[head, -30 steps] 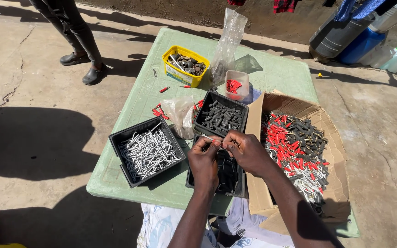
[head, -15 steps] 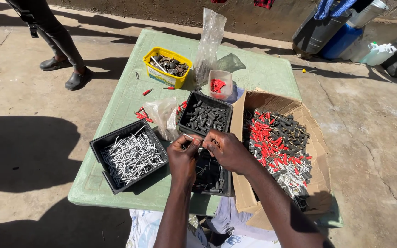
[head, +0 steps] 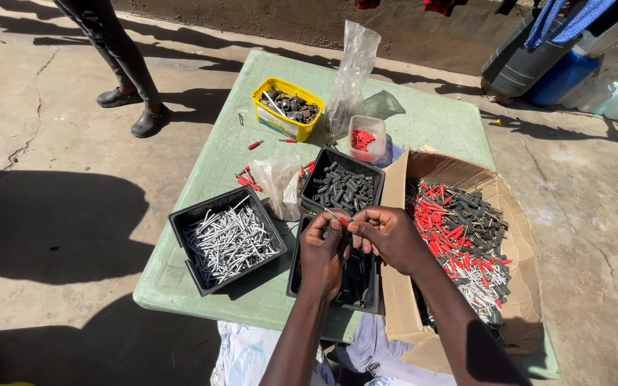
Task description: Assembling screws and plastic wall plugs by manually inserting the screws into the anchors
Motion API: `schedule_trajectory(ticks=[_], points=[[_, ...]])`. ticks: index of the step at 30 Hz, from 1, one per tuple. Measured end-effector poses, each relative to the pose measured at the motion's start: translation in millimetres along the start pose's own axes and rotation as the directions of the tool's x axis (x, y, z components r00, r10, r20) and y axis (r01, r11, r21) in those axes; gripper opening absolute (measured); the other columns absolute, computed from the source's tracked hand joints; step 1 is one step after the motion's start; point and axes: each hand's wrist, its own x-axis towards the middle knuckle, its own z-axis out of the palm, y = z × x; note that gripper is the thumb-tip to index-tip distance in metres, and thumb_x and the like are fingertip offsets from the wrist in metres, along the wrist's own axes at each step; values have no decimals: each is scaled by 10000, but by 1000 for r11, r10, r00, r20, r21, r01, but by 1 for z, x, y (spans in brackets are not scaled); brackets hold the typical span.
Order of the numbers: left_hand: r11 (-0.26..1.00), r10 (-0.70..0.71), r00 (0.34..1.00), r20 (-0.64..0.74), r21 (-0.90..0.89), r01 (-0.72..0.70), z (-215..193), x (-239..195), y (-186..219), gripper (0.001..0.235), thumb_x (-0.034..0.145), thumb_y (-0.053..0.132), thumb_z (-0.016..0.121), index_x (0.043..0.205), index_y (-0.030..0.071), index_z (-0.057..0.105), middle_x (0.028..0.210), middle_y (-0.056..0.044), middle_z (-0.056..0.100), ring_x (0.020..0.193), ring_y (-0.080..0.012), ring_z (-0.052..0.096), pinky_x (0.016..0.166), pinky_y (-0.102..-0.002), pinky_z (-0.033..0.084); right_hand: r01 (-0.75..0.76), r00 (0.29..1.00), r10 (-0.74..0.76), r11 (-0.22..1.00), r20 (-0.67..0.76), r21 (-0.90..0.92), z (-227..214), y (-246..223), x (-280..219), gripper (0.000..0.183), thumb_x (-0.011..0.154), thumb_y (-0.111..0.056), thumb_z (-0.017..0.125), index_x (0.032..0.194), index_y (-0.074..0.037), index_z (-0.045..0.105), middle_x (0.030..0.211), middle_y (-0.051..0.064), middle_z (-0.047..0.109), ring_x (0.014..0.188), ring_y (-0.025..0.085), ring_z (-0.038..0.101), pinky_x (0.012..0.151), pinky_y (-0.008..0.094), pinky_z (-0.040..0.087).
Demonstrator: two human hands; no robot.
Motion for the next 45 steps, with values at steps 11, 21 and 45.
schedule_trajectory(ticks=[11,21,45], points=[[999,32,998,-50,-33,-34,0,-1,8,236,956,213,726,1018,-13,693,855,-136,699,533,-79,594,418,-159,426,-10,997,18,995,77,-97,-1,18,7,115,947,-96,703,882,-7,734,609,109,697,526,98,628,455,185,425],[965,170,985,13,202,-169,5,3,10,188,956,142,717,834,1,737,788,-98,657,750,-115,531,734,-276,483,73,996,-53,951,76,-300,-7,23,9,202,986,-132,656,801,-64,699,545,78,653,482,131,572,490,241,453],[988,136,990,-38,73,-133,5,5,12,227,977,127,706,873,-69,752,839,-122,663,582,-107,605,454,-261,537,76,996,-65,981,63,-176,-1,7,8,187,972,-93,675,804,-13,686,523,86,604,470,101,486,500,230,421]])
